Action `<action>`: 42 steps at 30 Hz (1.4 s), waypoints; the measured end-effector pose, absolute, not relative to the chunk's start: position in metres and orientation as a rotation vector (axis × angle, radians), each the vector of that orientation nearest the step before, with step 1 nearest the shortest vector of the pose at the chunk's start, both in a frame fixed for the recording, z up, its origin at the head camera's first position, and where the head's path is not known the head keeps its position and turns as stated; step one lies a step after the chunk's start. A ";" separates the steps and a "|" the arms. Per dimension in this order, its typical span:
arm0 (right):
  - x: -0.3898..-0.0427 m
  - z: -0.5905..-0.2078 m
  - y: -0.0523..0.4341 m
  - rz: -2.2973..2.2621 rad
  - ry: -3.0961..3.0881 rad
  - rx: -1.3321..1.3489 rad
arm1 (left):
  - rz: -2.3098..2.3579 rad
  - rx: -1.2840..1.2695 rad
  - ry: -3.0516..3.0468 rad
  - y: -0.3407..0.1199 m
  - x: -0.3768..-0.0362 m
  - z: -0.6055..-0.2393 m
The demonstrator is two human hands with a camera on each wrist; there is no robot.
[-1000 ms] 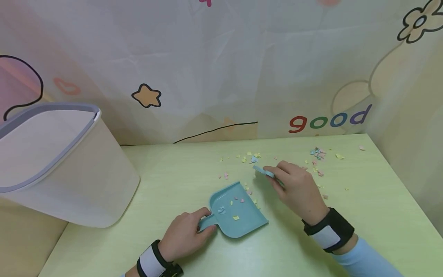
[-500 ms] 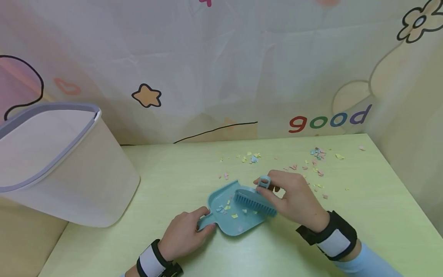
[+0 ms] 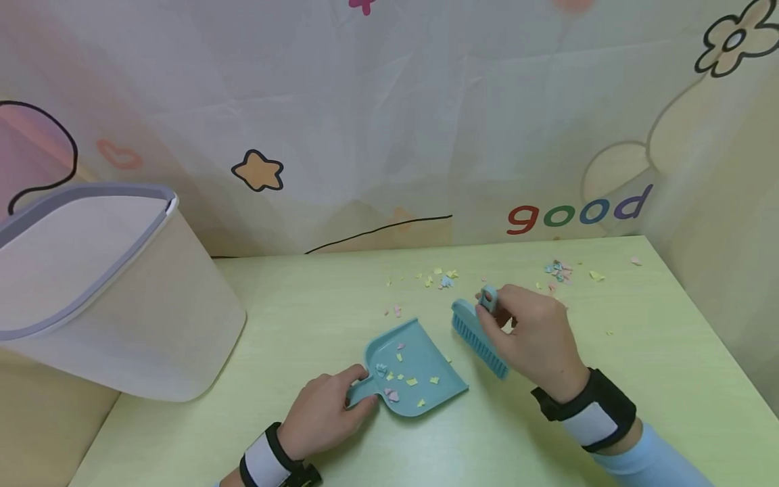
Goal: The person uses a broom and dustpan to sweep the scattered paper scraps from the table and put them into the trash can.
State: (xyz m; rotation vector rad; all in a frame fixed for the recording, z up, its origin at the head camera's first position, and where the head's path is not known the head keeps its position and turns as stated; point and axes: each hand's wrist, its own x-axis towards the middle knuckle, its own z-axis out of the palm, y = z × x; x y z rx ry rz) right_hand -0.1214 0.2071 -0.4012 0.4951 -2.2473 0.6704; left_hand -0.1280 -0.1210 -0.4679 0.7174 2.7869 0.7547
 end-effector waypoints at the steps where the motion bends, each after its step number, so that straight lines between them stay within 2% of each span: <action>1: -0.121 -0.402 0.206 0.642 -2.259 0.499 | 0.754 0.715 2.794 -0.121 -0.128 -0.468; 7: -0.114 -0.402 0.197 0.609 -2.296 0.560 | 0.736 0.698 2.819 -0.122 -0.128 -0.466; 13: -0.112 -0.403 0.193 0.869 -2.287 0.640 | 0.737 0.699 2.815 -0.121 -0.129 -0.467; 17: -0.115 -0.400 0.200 0.988 -2.230 0.570 | 0.740 0.706 2.821 -0.122 -0.130 -0.467; 24: -0.118 -0.394 0.207 0.834 -2.184 0.527 | 0.750 0.686 2.828 -0.127 -0.132 -0.463; 36: -0.121 -0.400 0.205 0.838 -2.314 0.638 | 0.715 0.696 2.850 -0.130 -0.135 -0.459; 42: -0.121 -0.398 0.208 0.790 -2.298 0.566 | 0.693 0.685 2.845 -0.131 -0.135 -0.457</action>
